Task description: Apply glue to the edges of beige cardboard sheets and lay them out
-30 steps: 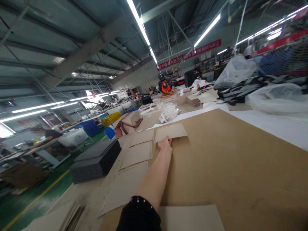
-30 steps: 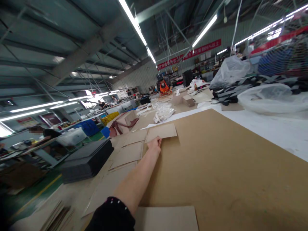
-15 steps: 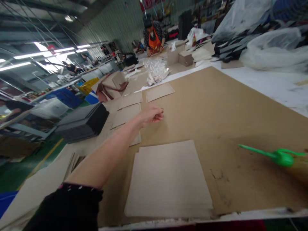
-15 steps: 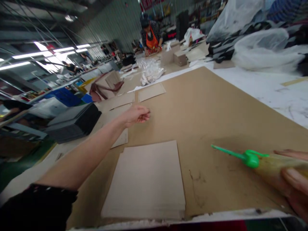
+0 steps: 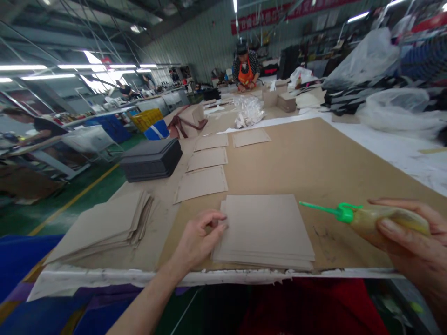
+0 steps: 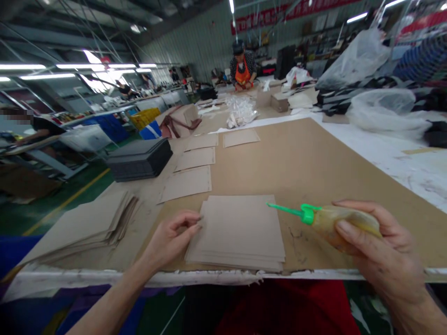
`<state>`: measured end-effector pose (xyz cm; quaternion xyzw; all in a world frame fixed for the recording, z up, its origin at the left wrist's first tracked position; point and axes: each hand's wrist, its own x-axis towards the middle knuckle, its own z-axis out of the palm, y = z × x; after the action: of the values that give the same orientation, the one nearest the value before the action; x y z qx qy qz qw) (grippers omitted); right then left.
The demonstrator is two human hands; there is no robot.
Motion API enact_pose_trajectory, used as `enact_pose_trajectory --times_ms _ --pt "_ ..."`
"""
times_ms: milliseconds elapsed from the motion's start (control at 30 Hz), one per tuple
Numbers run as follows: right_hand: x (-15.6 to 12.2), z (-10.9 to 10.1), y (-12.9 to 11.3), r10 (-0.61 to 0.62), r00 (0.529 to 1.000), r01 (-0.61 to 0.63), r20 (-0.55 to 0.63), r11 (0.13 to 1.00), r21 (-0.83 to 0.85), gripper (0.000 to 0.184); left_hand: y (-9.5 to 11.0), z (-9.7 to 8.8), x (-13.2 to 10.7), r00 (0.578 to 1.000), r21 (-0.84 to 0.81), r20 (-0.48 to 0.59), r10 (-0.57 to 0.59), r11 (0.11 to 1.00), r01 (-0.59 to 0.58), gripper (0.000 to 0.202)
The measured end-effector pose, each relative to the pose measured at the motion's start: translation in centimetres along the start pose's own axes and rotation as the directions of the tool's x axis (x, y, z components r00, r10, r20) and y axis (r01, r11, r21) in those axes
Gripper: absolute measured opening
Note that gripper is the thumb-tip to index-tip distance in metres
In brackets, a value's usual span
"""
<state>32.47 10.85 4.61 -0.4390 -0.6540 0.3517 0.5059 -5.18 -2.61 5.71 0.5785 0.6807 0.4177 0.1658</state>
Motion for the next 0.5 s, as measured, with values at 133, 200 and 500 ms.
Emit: enact_pose_trajectory --times_ms 133,200,500 --pt "-0.2 1.1 -1.0 0.358 0.916 -0.250 -0.183 0.863 0.440 0.052 1.0 0.8 5.2 0.885 0.192 0.454 0.103 0.959 -0.210 0.078" --pt "-1.0 0.9 -1.0 0.420 0.884 -0.292 -0.207 0.841 0.456 0.058 1.2 1.6 7.9 0.767 0.312 0.640 0.043 0.897 -0.312 0.109" --pt "-4.3 -2.4 1.5 0.529 0.809 -0.384 -0.256 0.806 0.450 0.061 2.5 3.7 12.0 0.626 0.469 0.766 -0.144 0.792 -0.391 0.132"
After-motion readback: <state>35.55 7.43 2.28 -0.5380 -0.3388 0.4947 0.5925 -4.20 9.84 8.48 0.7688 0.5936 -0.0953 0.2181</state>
